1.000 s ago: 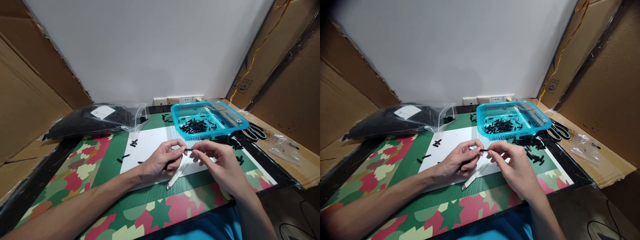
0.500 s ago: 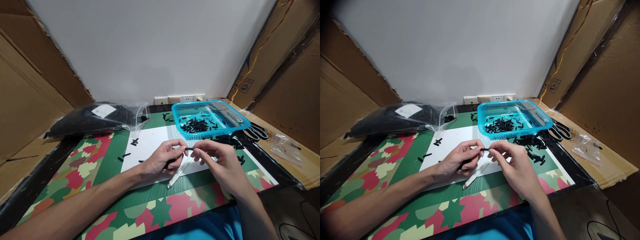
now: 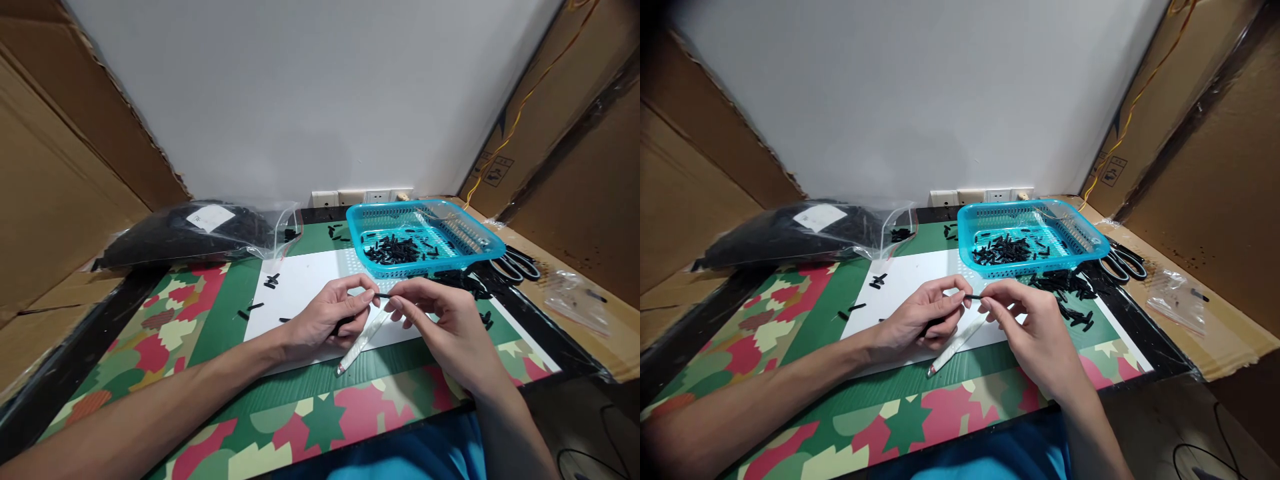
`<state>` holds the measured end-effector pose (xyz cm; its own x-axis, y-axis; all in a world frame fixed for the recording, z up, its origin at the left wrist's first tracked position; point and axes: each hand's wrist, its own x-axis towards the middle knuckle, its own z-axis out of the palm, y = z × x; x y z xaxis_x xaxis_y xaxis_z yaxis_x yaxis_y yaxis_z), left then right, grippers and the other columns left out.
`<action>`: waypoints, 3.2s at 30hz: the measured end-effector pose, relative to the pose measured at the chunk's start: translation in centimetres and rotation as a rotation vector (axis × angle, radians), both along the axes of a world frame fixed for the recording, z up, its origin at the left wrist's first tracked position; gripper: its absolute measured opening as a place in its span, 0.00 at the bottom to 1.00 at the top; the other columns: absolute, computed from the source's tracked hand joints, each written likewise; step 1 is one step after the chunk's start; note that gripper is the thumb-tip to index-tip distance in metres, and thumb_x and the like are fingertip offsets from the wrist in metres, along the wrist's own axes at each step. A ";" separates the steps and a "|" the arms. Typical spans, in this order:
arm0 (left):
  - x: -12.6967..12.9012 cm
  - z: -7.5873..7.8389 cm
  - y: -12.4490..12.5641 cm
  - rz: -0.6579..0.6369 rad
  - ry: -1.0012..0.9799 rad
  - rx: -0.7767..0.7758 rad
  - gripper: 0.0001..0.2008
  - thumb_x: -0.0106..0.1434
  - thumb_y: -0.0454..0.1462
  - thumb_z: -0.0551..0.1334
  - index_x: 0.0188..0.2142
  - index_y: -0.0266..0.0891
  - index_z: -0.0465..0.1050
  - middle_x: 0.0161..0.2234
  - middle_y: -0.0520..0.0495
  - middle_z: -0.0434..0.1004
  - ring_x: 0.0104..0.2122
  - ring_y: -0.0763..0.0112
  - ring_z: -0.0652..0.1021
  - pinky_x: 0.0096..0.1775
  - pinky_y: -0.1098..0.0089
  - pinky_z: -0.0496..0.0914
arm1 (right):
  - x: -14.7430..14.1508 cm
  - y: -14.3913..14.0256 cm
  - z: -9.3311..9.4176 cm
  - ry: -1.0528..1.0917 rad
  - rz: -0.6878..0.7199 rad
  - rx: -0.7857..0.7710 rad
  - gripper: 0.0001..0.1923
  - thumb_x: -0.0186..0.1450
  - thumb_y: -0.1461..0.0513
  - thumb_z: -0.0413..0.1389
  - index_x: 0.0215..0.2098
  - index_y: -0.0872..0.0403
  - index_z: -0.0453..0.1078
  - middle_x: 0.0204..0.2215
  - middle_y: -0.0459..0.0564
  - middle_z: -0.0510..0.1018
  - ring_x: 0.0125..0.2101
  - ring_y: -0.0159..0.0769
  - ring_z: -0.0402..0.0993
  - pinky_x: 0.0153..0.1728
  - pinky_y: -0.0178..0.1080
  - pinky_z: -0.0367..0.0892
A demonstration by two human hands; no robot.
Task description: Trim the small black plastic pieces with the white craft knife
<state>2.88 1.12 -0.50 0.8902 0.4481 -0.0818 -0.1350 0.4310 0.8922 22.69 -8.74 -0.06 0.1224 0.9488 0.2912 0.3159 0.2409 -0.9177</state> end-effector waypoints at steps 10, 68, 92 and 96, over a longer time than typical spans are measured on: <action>-0.1 -0.1 0.0 0.003 -0.005 0.008 0.09 0.76 0.44 0.63 0.43 0.43 0.68 0.16 0.63 0.61 0.13 0.83 0.51 0.17 0.84 0.56 | 0.0 -0.2 0.0 -0.041 -0.009 -0.011 0.08 0.75 0.57 0.61 0.41 0.51 0.81 0.36 0.48 0.87 0.31 0.36 0.80 0.31 0.35 0.72; 0.1 0.0 -0.1 0.081 0.064 0.000 0.12 0.74 0.46 0.67 0.42 0.43 0.69 0.16 0.65 0.58 0.15 0.84 0.47 0.18 0.83 0.52 | -0.4 -0.2 0.3 -0.058 -0.045 0.129 0.05 0.72 0.59 0.64 0.45 0.50 0.81 0.41 0.51 0.87 0.38 0.41 0.85 0.38 0.39 0.82; -0.1 0.1 -0.3 0.013 0.057 0.001 0.11 0.76 0.46 0.64 0.43 0.43 0.67 0.17 0.64 0.58 0.15 0.82 0.51 0.19 0.83 0.53 | -0.5 -0.3 -0.3 -0.306 -0.040 0.339 0.07 0.72 0.69 0.61 0.40 0.51 0.77 0.34 0.45 0.86 0.33 0.35 0.85 0.36 0.33 0.77; 0.0 -0.1 -0.3 0.009 0.044 0.016 0.11 0.76 0.46 0.64 0.44 0.44 0.67 0.17 0.64 0.58 0.15 0.81 0.51 0.18 0.83 0.54 | -0.5 -0.5 -0.2 -0.333 -0.015 0.340 0.08 0.72 0.70 0.60 0.39 0.50 0.75 0.33 0.43 0.84 0.32 0.32 0.83 0.32 0.29 0.73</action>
<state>2.86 0.84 -0.59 0.8817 0.4579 -0.1136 -0.0996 0.4160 0.9039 22.21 -9.20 -0.30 -0.0172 0.7914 0.6110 0.5855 0.5033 -0.6355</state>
